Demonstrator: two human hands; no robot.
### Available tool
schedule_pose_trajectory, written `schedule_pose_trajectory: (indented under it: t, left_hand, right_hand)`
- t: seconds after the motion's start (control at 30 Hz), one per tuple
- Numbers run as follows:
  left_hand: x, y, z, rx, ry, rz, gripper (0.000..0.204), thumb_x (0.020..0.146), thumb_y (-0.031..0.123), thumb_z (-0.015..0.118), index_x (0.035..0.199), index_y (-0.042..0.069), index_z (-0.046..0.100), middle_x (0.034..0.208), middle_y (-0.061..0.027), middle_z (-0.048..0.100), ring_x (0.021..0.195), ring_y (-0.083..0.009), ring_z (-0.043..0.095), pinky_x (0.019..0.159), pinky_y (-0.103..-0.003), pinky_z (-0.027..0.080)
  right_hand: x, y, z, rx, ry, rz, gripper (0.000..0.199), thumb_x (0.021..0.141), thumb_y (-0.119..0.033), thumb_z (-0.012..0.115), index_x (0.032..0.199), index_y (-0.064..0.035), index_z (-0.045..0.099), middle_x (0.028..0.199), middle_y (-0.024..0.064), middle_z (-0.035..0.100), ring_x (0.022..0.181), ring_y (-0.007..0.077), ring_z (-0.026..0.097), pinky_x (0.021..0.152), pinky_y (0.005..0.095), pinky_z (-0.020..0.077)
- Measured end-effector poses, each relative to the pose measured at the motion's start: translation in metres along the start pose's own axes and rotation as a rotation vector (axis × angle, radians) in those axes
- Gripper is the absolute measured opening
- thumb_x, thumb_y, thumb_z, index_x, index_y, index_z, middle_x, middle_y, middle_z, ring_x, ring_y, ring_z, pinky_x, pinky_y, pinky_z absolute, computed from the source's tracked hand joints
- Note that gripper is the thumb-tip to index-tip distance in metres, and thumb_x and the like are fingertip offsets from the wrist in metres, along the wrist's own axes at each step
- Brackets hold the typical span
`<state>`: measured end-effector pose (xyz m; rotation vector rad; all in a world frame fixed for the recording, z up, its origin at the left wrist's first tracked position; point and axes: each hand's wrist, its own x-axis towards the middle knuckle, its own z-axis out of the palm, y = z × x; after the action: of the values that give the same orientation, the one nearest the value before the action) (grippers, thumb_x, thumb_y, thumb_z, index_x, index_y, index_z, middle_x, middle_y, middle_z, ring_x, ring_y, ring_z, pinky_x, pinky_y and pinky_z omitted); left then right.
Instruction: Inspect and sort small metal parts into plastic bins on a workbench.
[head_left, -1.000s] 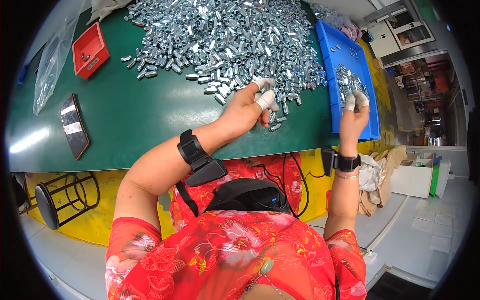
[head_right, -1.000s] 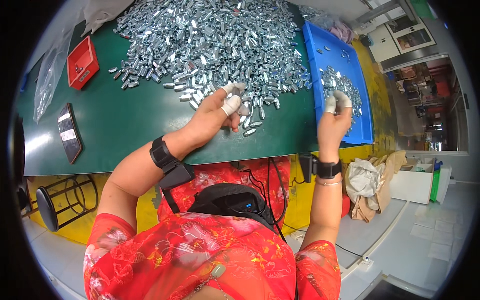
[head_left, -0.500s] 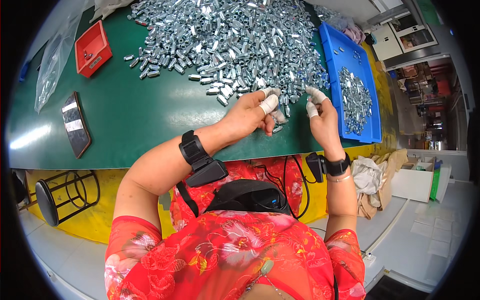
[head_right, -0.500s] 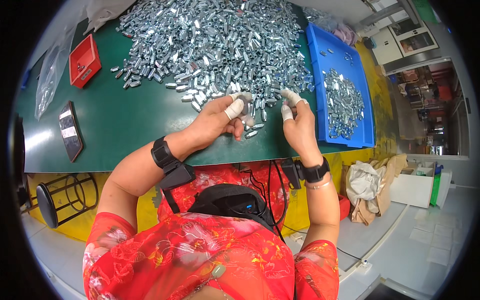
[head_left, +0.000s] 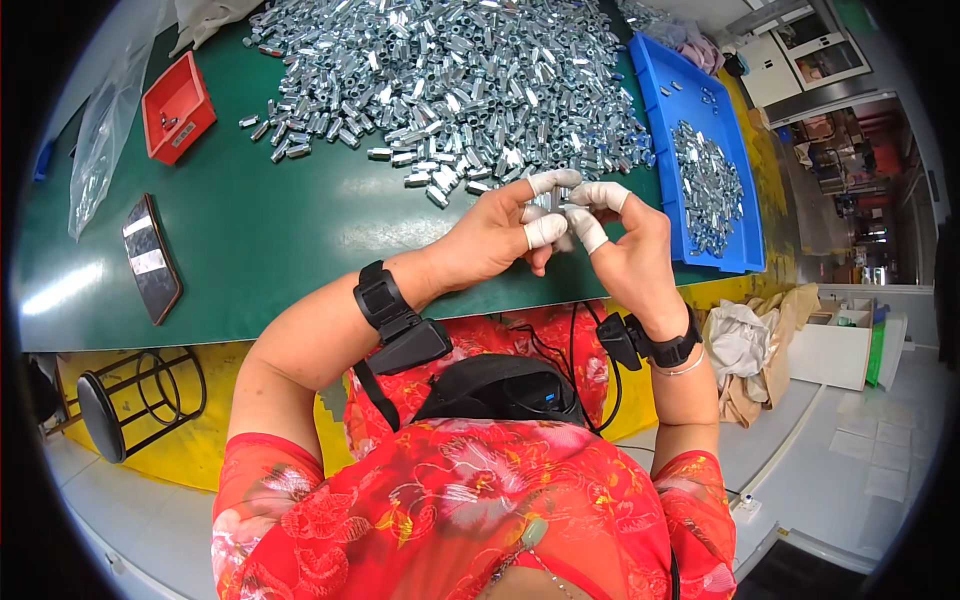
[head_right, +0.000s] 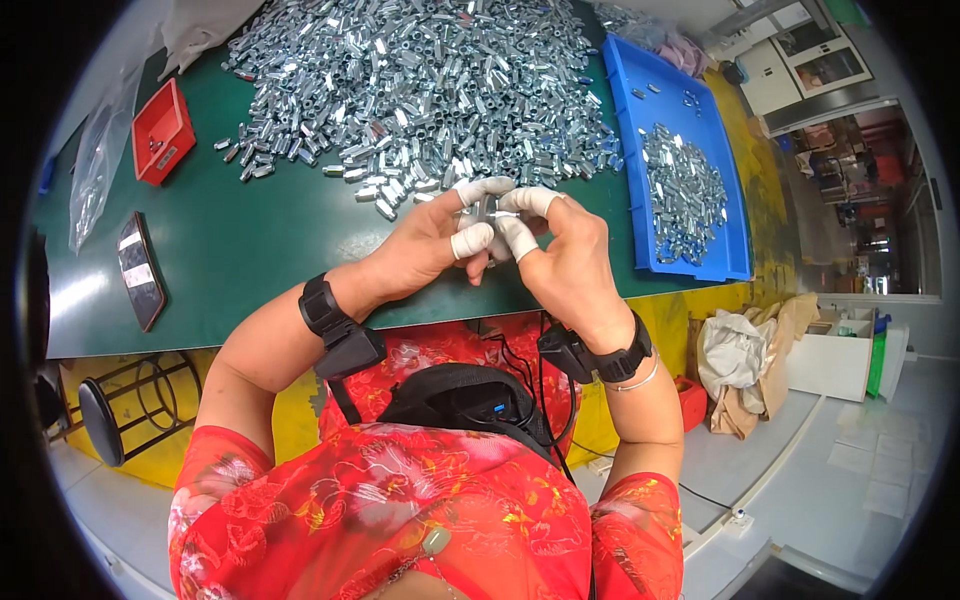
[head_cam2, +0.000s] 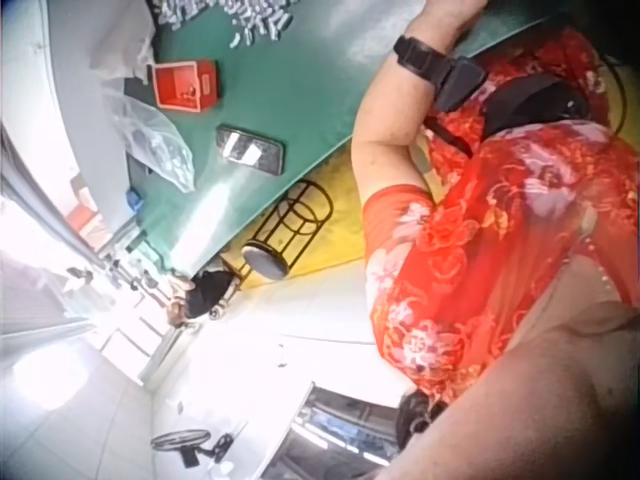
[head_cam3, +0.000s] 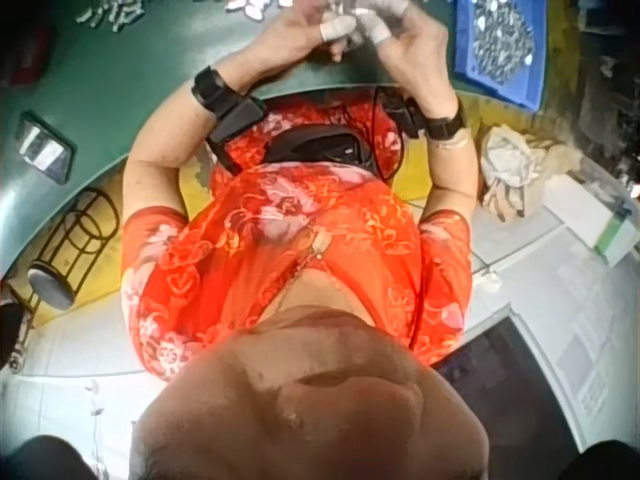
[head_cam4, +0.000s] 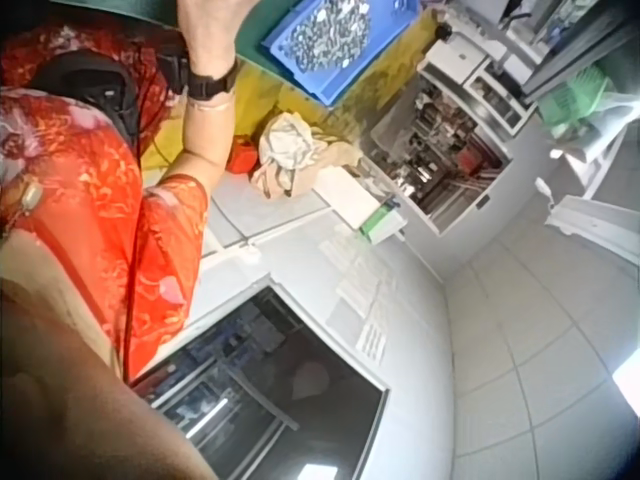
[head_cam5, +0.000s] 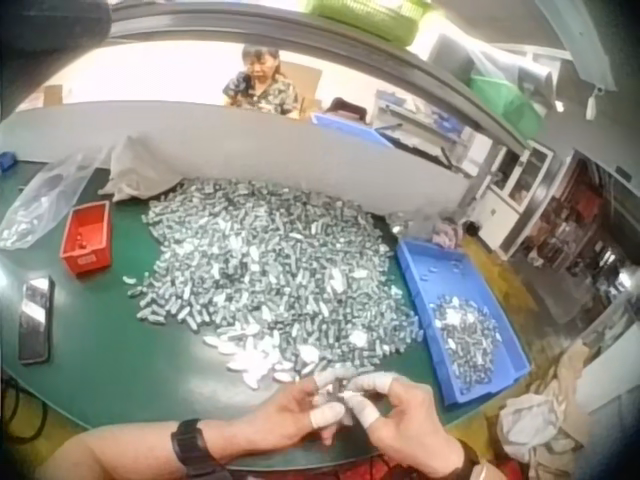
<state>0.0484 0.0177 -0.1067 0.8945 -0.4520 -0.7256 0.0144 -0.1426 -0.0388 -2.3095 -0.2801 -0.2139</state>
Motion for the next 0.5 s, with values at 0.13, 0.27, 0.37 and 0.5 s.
schedule_pose_trajectory:
  t: [0.13, 0.27, 0.37, 0.5]
  left_hand:
    - [0.001, 0.001, 0.004, -0.04, 0.002, 0.033, 0.054, 0.089, 0.019, 0.055, 0.136, 0.006, 0.031, 0.085, -0.003, 0.056, 0.068, -0.0092, 0.053, 0.066, -0.024, 0.046]
    - [0.003, -0.001, 0.002, 0.13, 0.007, 0.091, 0.054, 0.089, 0.019, 0.055, 0.136, 0.007, 0.03, 0.087, -0.0026, 0.056, 0.069, -0.0089, 0.052, 0.068, -0.024, 0.046]
    - [0.002, -0.002, 0.002, 0.114, 0.031, 0.088, 0.055, 0.089, 0.021, 0.055, 0.136, 0.007, 0.03, 0.086, -0.0024, 0.056, 0.068, -0.0089, 0.052, 0.067, -0.026, 0.047]
    - [0.001, 0.003, 0.002, 0.02, 0.098, 0.03, 0.053, 0.09, 0.024, 0.053, 0.135, 0.007, 0.031, 0.084, -0.0032, 0.056, 0.066, -0.0092, 0.053, 0.064, -0.026, 0.048]
  right_hand:
    - [-0.004, 0.001, 0.004, 0.115, 0.048, 0.046, 0.011, 0.08, -0.002, 0.059, 0.09, 0.0031, 0.06, 0.073, 0.0098, 0.064, 0.066, 0.0134, 0.062, 0.059, 0.0267, 0.0485]
    - [0.0, 0.0, 0.005, 0.136, 0.013, 0.142, 0.01, 0.084, -0.004, 0.057, 0.09, 0.0034, 0.059, 0.067, 0.0072, 0.062, 0.063, 0.0115, 0.06, 0.057, 0.0242, 0.047]
    - [-0.001, 0.008, 0.006, 0.303, -0.045, 0.255, 0.016, 0.088, -0.012, 0.053, 0.093, 0.0028, 0.058, 0.069, 0.0065, 0.062, 0.061, 0.0099, 0.058, 0.055, 0.0225, 0.0456]
    - [-0.001, 0.016, 0.0, 0.583, -0.048, 0.396, 0.033, 0.093, -0.029, 0.046, 0.099, 0.0019, 0.056, 0.075, 0.0063, 0.061, 0.06, 0.0093, 0.053, 0.054, 0.0217, 0.0423]
